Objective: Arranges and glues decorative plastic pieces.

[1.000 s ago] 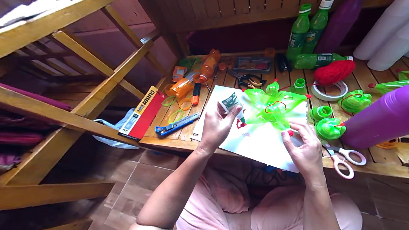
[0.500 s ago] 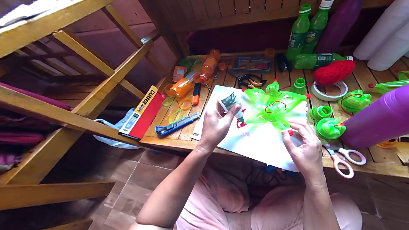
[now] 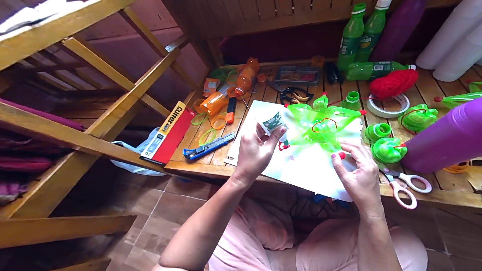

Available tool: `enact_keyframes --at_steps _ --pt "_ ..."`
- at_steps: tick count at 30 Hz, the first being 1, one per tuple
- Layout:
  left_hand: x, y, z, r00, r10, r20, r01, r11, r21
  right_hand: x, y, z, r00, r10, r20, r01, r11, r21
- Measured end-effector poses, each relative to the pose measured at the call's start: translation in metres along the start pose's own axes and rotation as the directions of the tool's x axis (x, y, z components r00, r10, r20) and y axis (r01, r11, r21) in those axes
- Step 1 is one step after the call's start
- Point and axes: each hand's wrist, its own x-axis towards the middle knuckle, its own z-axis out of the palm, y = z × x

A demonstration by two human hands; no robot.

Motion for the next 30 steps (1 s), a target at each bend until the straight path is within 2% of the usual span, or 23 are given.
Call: enact_keyframes --at_steps 6,18,30 --pt "-0.0015 0.0007 0.0026 1.0 -0.005 0.001 0.005 0.999 0.042 0.0004 -0.0001 0.0 1.0 0.002 0.002 -0.002 1.0 0.003" --pt "-0.0001 -0.0007 0.003 1.0 0.012 0.006 -0.012 1.0 0.016 0.0001 0.0 0.0006 1.0 0.002 0.003 -0.002 1.0 0.015" --pt "-0.0002 -0.0013 -0.0016 0.997 -0.071 -0.043 0.071 0.997 -0.014 0.0003 0.0002 0.0001 1.0 -0.001 0.004 0.001 1.0 0.012"
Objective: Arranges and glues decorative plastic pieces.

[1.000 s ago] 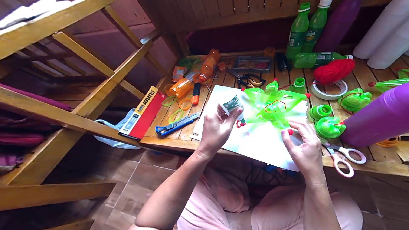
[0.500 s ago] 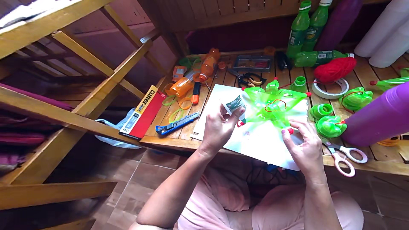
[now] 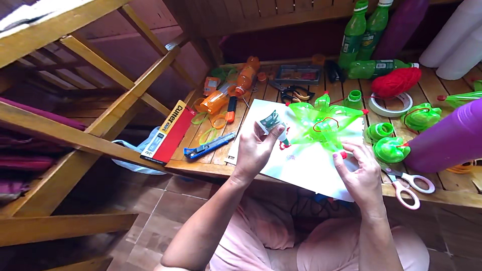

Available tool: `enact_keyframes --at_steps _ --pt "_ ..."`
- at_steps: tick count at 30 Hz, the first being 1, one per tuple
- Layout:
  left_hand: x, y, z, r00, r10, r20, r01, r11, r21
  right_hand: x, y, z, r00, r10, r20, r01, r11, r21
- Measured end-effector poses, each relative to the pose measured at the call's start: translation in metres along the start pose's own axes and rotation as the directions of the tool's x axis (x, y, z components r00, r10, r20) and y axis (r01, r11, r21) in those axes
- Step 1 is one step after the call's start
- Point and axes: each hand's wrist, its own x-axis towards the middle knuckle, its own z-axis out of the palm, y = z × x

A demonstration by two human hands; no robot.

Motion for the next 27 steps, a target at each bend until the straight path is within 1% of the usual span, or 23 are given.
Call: enact_keyframes --at_steps 3,9,13,22,27 --pt "0.001 -0.005 -0.001 1.0 -0.016 0.0 0.016 1.0 -0.001 0.0 0.0 0.0 1.0 0.004 0.003 -0.004 1.0 0.006" --pt "0.002 -0.003 0.0 1.0 0.001 -0.019 -0.002 0.999 -0.04 0.0 0.001 0.0 1.0 -0.002 0.0 0.002 1.0 0.002" --pt "0.005 -0.005 0.002 0.999 -0.036 0.001 0.036 0.998 -0.044 0.0 0.001 0.0 1.0 -0.001 0.002 0.001 1.0 0.008" --pt "0.008 -0.009 0.002 0.998 -0.056 0.0 0.056 0.997 -0.046 0.0 0.001 0.0 1.0 -0.004 0.001 0.004 1.0 -0.001" --pt "0.006 -0.01 -0.002 0.998 -0.056 -0.014 0.055 0.996 -0.075 0.0 0.001 0.0 1.0 -0.011 -0.001 0.011 1.0 -0.004"
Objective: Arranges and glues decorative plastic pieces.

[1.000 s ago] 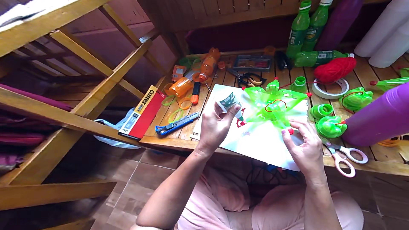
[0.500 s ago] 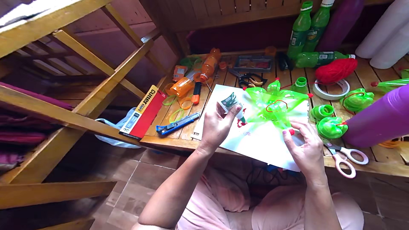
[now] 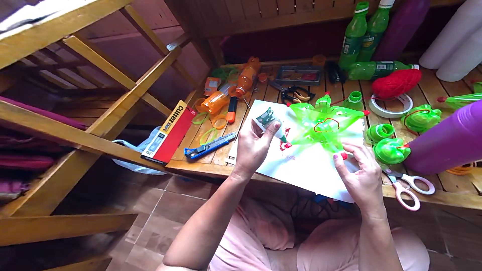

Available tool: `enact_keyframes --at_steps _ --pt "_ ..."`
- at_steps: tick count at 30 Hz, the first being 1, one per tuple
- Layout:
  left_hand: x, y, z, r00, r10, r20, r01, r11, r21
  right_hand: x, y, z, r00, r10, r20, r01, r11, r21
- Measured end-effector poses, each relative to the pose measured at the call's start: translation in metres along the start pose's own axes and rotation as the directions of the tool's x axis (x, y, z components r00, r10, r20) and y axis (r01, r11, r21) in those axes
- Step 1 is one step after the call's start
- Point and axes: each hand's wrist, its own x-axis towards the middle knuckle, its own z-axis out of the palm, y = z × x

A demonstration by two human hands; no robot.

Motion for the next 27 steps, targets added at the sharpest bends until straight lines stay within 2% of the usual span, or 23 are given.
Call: enact_keyframes --at_steps 27 --pt "0.0 0.0017 0.0026 1.0 -0.007 -0.005 0.007 1.0 0.024 -0.0003 0.0 0.0003 1.0 0.01 0.003 -0.01 1.0 0.004"
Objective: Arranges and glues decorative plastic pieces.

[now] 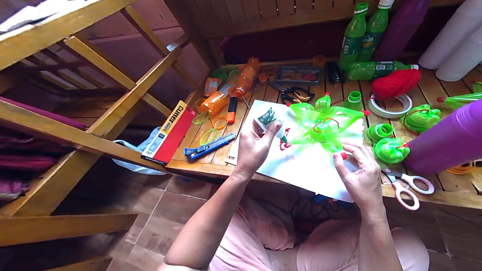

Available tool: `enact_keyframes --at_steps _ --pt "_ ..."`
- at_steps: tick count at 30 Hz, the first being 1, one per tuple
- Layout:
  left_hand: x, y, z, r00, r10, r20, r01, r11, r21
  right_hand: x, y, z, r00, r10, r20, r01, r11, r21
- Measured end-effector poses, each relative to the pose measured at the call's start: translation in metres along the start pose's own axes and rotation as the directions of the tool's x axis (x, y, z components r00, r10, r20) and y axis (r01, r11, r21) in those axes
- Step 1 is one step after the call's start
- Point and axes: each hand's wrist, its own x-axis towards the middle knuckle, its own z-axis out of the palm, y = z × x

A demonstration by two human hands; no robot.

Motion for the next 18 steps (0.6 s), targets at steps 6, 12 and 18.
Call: enact_keyframes --at_steps 6,12,18 --pt "-0.0037 0.0047 0.0011 1.0 0.013 0.014 -0.012 1.0 -0.021 0.0004 -0.0005 -0.0001 1.0 -0.006 -0.001 0.006 1.0 -0.007" --pt "-0.0051 0.0067 0.0029 0.999 0.034 0.022 -0.034 0.999 0.003 0.0003 -0.0008 -0.0004 1.0 -0.007 0.0 0.007 1.0 -0.001" --pt "-0.0077 0.0074 0.0032 0.998 0.052 0.037 -0.054 0.997 0.046 -0.0005 0.0003 0.0003 1.0 0.003 -0.003 -0.003 1.0 0.02"
